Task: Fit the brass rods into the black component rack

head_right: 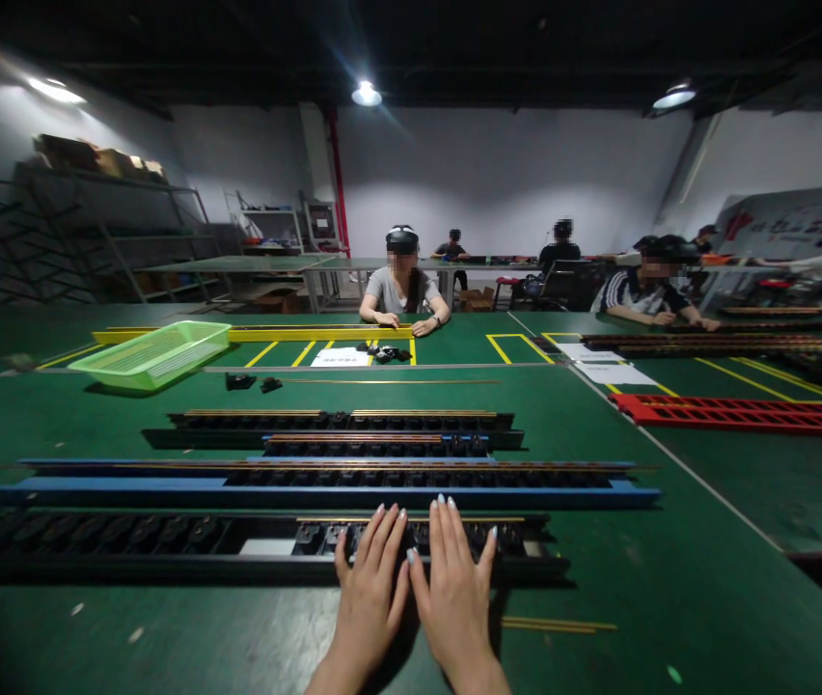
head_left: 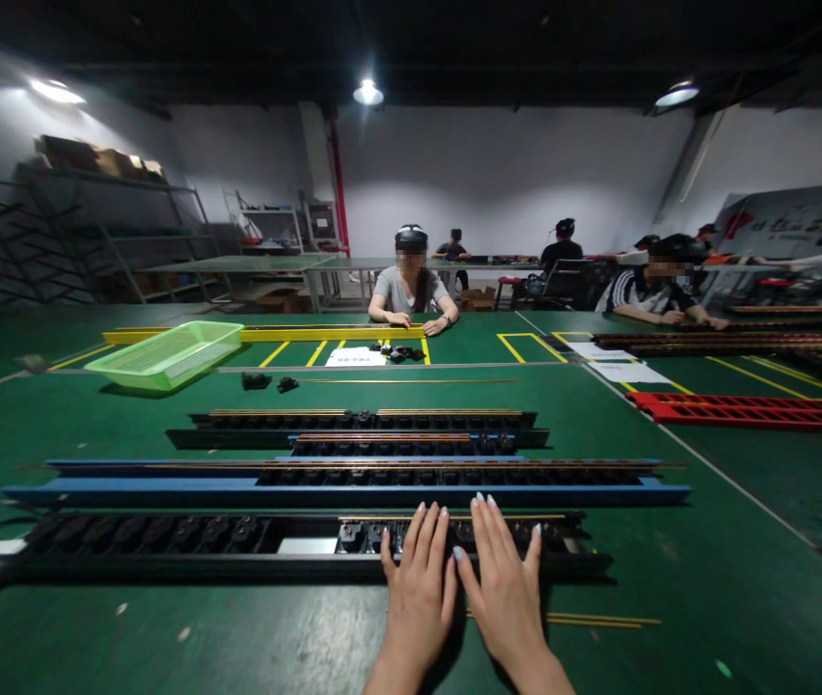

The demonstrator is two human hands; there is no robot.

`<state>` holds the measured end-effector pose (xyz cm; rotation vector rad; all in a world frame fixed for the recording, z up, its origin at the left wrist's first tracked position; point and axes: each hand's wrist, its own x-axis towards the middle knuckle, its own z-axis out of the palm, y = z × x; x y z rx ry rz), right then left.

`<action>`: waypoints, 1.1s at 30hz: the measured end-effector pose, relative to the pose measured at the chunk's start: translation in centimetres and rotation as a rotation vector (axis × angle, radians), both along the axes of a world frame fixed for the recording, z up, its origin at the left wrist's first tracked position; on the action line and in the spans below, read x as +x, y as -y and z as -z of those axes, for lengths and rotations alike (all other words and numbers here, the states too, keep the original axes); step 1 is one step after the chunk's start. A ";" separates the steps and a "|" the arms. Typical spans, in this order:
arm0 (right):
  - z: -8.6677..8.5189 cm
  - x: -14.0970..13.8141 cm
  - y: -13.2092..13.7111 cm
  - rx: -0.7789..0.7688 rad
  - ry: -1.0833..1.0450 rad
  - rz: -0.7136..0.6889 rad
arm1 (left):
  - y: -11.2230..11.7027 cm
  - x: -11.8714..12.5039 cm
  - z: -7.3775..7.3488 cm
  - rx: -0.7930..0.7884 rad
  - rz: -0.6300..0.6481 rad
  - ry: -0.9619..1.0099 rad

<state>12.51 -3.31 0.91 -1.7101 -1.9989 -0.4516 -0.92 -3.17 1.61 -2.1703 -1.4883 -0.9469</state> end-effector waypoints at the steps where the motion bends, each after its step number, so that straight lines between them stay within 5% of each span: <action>1: 0.0 0.1 0.0 0.003 0.000 -0.002 | 0.0 0.0 0.0 0.001 -0.003 -0.002; 16: -0.6 0.0 0.1 0.011 0.063 -0.126 | 0.0 -0.1 0.2 -0.017 0.007 -0.011; 33: -0.8 -0.7 0.2 -0.005 0.009 -0.094 | -0.2 -0.2 0.1 -0.012 -0.060 0.019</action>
